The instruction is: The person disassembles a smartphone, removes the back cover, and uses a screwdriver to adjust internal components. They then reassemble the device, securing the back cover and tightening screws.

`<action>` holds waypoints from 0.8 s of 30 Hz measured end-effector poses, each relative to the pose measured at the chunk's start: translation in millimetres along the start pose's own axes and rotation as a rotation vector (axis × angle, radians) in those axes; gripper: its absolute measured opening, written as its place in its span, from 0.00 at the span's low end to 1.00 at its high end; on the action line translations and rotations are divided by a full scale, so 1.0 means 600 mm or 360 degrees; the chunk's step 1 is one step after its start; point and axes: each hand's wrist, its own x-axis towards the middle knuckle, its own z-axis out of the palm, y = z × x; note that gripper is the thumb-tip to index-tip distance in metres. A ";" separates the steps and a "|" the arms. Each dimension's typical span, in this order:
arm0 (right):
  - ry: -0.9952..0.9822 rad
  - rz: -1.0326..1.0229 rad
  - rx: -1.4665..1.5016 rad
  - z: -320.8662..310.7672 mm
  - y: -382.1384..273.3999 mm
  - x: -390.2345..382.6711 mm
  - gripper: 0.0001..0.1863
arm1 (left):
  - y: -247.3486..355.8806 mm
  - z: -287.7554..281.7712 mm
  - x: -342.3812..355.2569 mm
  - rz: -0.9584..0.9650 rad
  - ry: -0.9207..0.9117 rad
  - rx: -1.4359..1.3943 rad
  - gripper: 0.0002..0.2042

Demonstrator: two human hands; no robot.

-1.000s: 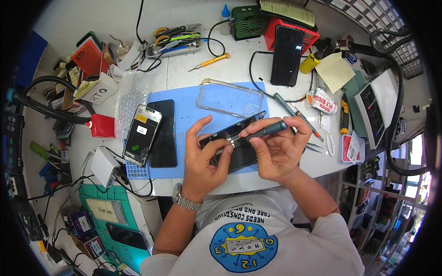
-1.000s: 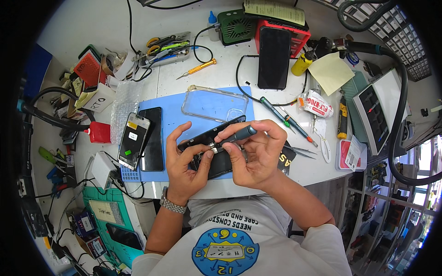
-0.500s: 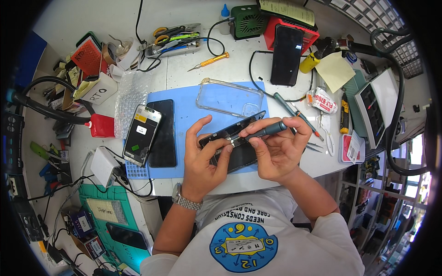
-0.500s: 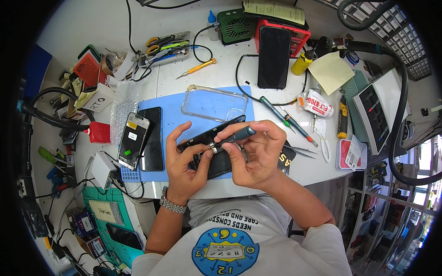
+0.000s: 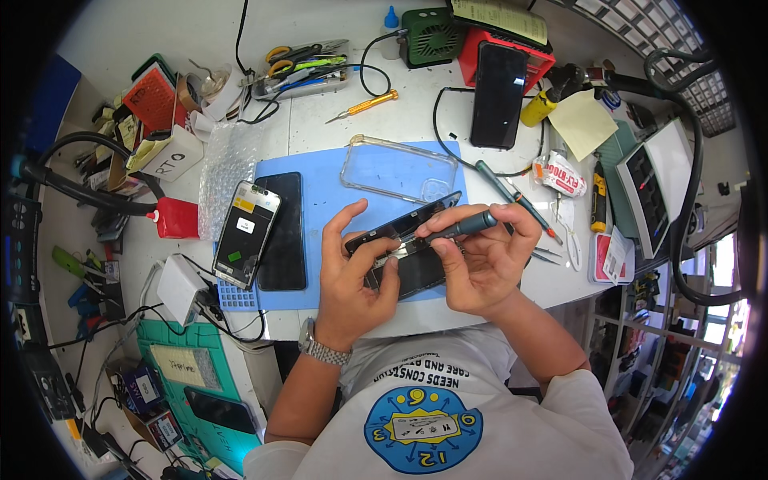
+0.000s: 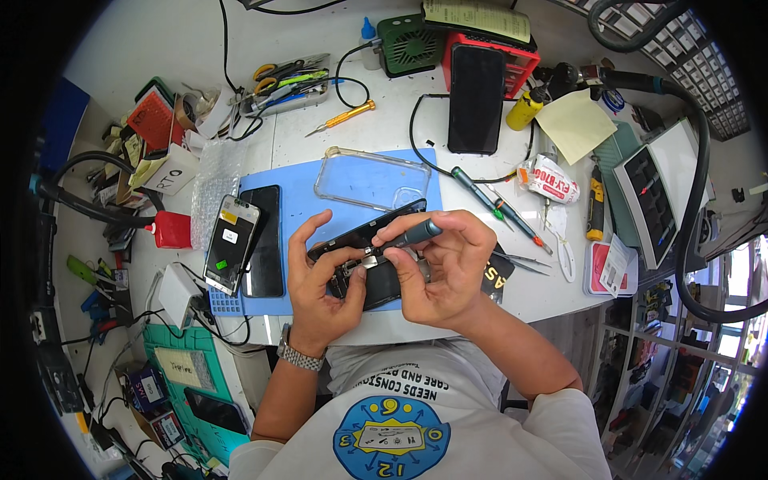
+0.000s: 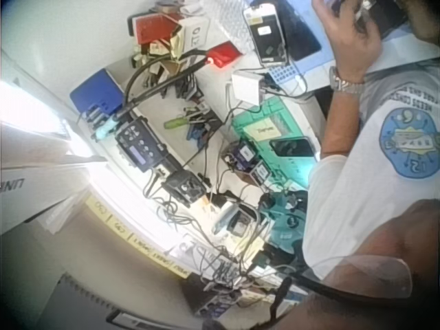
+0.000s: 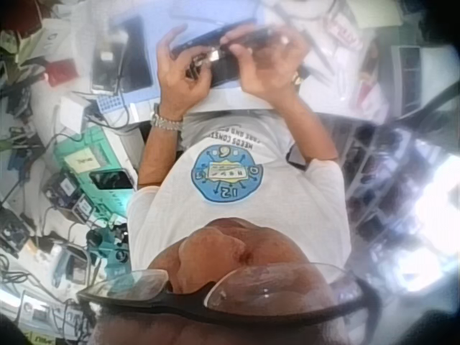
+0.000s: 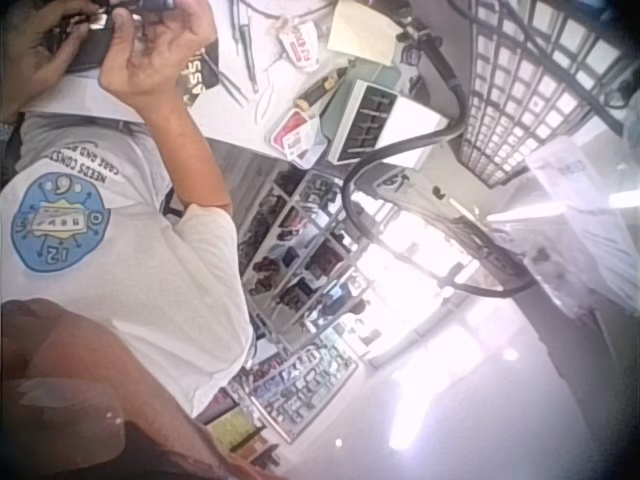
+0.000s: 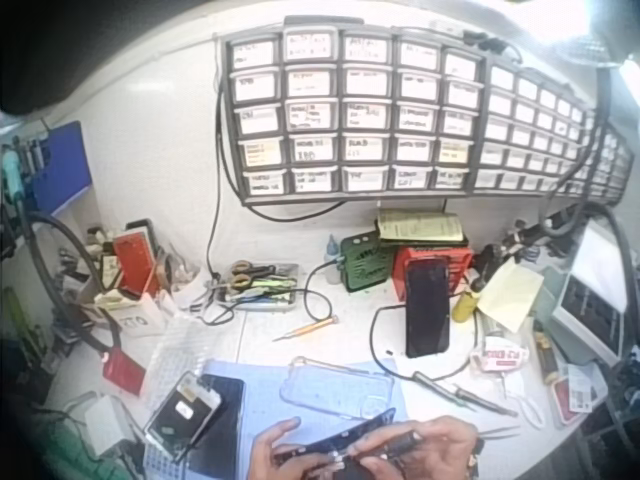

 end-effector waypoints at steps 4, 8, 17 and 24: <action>-0.0062 -0.0034 -0.0001 0.006 -0.002 -0.002 0.39 | -0.003 -0.002 -0.006 -0.0060 -0.0019 -0.0081 0.15; -0.0150 -0.0030 0.0069 0.016 0.002 -0.010 0.36 | -0.012 -0.002 -0.008 -0.0030 -0.0002 -0.0064 0.15; -0.0179 0.0011 -0.0041 0.025 0.004 -0.012 0.36 | -0.008 0.001 -0.013 -0.0166 0.0006 -0.0148 0.13; -0.0278 0.0054 -0.0145 0.018 0.001 -0.010 0.37 | -0.006 -0.001 -0.012 -0.0160 -0.0003 -0.0088 0.12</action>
